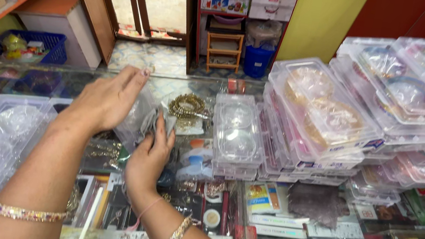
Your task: The person wipes clear plastic jewelry containers with a grey cloth, handling them one at a time and placing them onto a glass display counter.
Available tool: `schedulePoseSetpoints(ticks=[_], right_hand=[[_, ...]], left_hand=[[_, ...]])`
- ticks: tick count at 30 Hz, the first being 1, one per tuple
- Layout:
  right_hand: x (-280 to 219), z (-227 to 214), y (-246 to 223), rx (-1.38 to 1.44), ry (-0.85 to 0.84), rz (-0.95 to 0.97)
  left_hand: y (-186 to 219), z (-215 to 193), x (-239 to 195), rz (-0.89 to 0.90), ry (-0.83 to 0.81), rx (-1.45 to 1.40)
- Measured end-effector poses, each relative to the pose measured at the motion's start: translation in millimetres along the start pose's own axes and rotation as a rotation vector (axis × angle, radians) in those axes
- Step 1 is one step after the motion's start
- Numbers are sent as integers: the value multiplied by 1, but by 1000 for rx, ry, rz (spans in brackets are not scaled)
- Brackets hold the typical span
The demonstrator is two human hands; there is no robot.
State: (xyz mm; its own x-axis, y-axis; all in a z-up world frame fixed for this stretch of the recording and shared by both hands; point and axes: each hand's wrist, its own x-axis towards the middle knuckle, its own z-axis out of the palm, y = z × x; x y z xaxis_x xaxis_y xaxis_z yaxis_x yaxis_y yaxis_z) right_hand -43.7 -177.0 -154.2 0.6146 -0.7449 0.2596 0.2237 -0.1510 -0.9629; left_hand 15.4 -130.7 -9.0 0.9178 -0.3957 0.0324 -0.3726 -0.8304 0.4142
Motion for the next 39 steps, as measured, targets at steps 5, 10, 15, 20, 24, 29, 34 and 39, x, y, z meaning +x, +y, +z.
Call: schedulePoseSetpoints(ticks=[5, 10, 15, 20, 24, 29, 34, 39], right_hand=[[-8, 3, -30, 61, -105, -44], [-12, 5, -56, 158, -219, -174], [1, 3, -19, 151, -158, 169], [13, -2, -2, 55, -101, 216], [9, -1, -40, 95, -208, -110], [-7, -5, -50, 198, -178, -162], [-14, -6, 0, 78, -37, 150], [1, -8, -10, 167, -83, 101]], left_hand=[[7, -2, -3, -72, -32, 11], [-1, -1, -1, -77, -24, -5], [-14, 2, 8, -8, 13, 24], [-2, 3, 3, -63, -22, 41], [7, 2, -2, -119, -74, 11], [9, 6, 3, -60, -56, -36], [12, 10, 3, -30, -31, -2], [4, 16, 4, 28, 16, 88]])
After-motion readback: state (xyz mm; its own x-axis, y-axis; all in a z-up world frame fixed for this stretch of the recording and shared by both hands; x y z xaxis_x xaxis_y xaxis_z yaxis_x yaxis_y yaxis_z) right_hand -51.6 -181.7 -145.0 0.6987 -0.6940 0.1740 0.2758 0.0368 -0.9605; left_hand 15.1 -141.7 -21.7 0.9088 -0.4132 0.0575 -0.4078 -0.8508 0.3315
